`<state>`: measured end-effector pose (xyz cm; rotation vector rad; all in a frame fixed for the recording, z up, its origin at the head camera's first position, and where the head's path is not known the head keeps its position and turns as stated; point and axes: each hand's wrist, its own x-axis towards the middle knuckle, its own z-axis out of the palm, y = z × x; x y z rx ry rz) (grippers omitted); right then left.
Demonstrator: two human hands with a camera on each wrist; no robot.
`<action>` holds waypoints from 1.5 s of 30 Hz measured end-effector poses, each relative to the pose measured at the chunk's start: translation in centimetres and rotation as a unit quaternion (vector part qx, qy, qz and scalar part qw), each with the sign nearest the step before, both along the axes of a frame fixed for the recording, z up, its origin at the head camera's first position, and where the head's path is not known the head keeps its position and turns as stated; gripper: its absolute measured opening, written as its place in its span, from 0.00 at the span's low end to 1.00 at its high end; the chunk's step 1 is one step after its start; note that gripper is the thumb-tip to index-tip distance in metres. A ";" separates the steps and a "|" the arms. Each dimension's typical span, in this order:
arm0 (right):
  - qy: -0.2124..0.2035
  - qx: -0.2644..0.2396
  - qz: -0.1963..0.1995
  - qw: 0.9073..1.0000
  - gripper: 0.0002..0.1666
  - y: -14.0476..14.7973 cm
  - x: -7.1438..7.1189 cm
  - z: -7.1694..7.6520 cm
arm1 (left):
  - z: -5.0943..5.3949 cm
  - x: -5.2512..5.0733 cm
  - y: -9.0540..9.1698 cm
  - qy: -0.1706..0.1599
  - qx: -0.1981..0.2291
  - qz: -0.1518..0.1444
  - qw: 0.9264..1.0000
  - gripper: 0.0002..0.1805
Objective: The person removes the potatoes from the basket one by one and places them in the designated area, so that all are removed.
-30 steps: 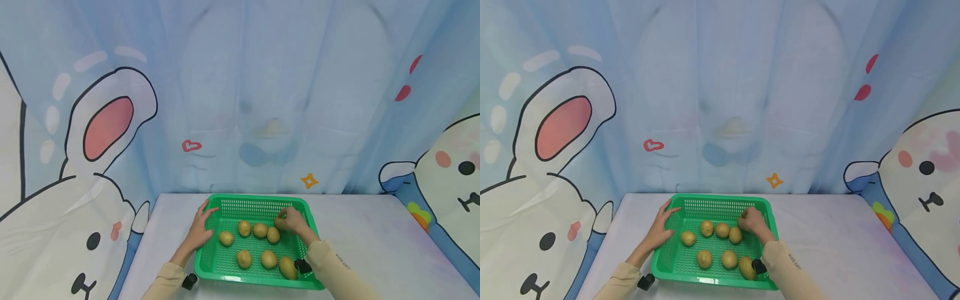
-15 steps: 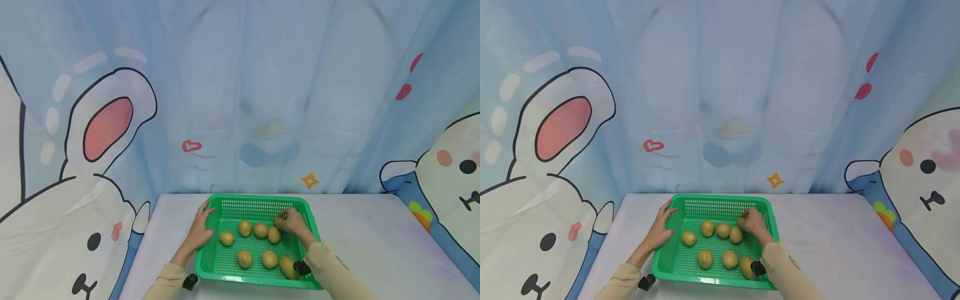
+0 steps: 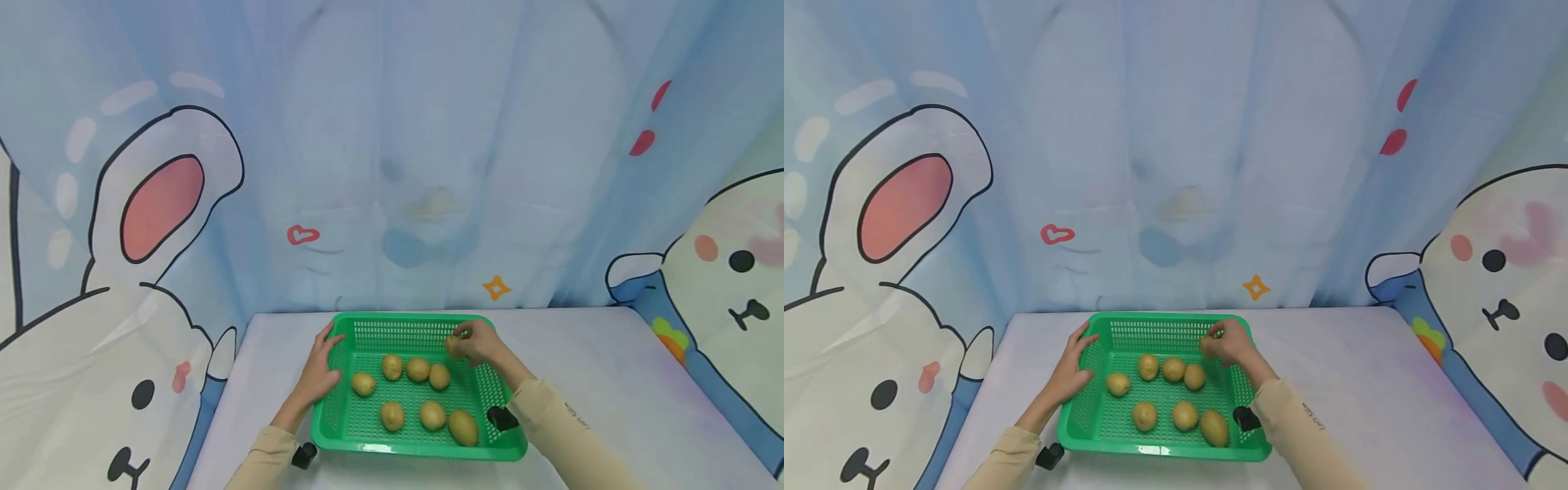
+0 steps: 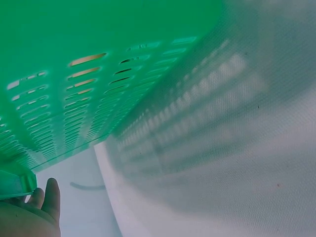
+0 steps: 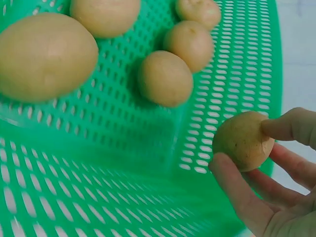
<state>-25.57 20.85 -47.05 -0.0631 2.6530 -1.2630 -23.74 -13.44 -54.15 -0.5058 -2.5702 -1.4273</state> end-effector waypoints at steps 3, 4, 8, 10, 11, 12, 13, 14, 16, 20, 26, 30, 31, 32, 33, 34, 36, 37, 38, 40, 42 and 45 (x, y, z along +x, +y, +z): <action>-0.005 -0.009 0.010 1.000 0.26 0.7 0.2 1.1 | 0.0 0.0 -0.1 -0.003 0.003 -0.001 1.000 0.41; -0.005 -0.014 0.010 1.000 0.26 0.9 0.2 1.5 | 0.0 0.0 -0.1 -0.005 0.003 -0.001 1.000 0.41; 0.000 -0.028 0.018 0.999 0.27 2.4 0.4 3.1 | -0.2 -0.1 -0.1 -0.007 0.002 0.000 1.000 0.41; 0.003 -0.030 0.023 0.999 0.27 3.2 0.3 3.7 | -0.2 -0.1 -0.1 -0.007 0.004 0.001 1.000 0.41; 0.004 -0.032 0.026 0.999 0.28 3.7 0.3 3.9 | -0.2 -0.1 0.0 -0.006 0.006 0.001 1.000 0.41; 0.006 -0.032 0.029 0.999 0.28 4.2 0.3 4.1 | -0.3 -0.1 0.0 -0.007 0.007 0.002 1.000 0.41; 0.009 -0.030 0.030 0.999 0.28 4.7 0.3 4.2 | -0.3 0.0 0.0 -0.008 0.010 0.002 1.000 0.41; 0.012 -0.028 0.030 0.999 0.29 5.3 0.3 4.2 | -0.2 0.0 0.0 -0.009 0.012 0.002 1.000 0.41; 0.017 -0.027 0.025 0.999 0.29 6.3 0.4 4.2 | -0.2 0.0 0.0 -0.013 0.013 0.004 1.000 0.41; 0.024 -0.013 0.010 1.000 0.29 8.6 0.4 3.9 | -0.2 0.0 -0.1 -0.017 0.016 0.005 1.000 0.41; -0.017 0.008 -0.025 1.000 0.29 12.6 0.6 1.7 | -0.1 0.1 0.0 -0.015 0.020 -0.002 1.000 0.41; -0.048 0.015 -0.057 0.997 0.30 14.8 0.8 -0.1 | 0.0 0.1 0.1 -0.012 0.019 -0.001 1.000 0.40; -0.054 0.011 -0.064 0.996 0.30 15.3 1.0 -0.5 | 0.1 0.0 0.2 -0.011 0.020 -0.001 1.000 0.40; -0.063 0.005 -0.073 0.995 0.30 15.7 1.1 -1.0 | 0.1 0.0 0.2 -0.010 0.020 -0.002 1.000 0.40; -0.069 0.000 -0.081 0.994 0.30 16.1 1.3 -1.5 | 0.0 0.0 0.1 -0.009 0.020 -0.002 1.000 0.40; -0.076 -0.008 -0.090 0.993 0.30 16.5 1.4 -1.9 | 0.0 0.0 0.1 -0.008 0.021 -0.003 1.000 0.40; -0.085 -0.020 -0.106 0.990 0.30 17.1 1.8 -2.9 | 0.0 0.0 0.1 -0.009 0.022 -0.005 1.000 0.40; -0.088 -0.026 -0.113 0.989 0.30 17.4 1.9 -3.3 | 0.0 0.0 0.1 -0.010 0.022 -0.005 1.000 0.40; -0.091 -0.030 -0.121 0.988 0.30 17.6 2.0 -3.7 | -0.1 0.0 0.1 -0.011 0.021 -0.005 1.000 0.40; -0.093 -0.035 -0.132 0.986 0.31 18.0 2.2 -4.4 | -0.1 0.0 0.1 -0.010 0.019 -0.004 1.000 0.40; -0.093 -0.040 -0.140 0.985 0.31 18.3 2.3 -4.9 | -0.1 0.0 0.1 -0.009 0.018 -0.003 1.000 0.40; -0.093 -0.043 -0.148 0.984 0.31 18.8 2.3 -5.5 | -0.1 -0.1 0.1 -0.005 0.017 -0.002 1.000 0.40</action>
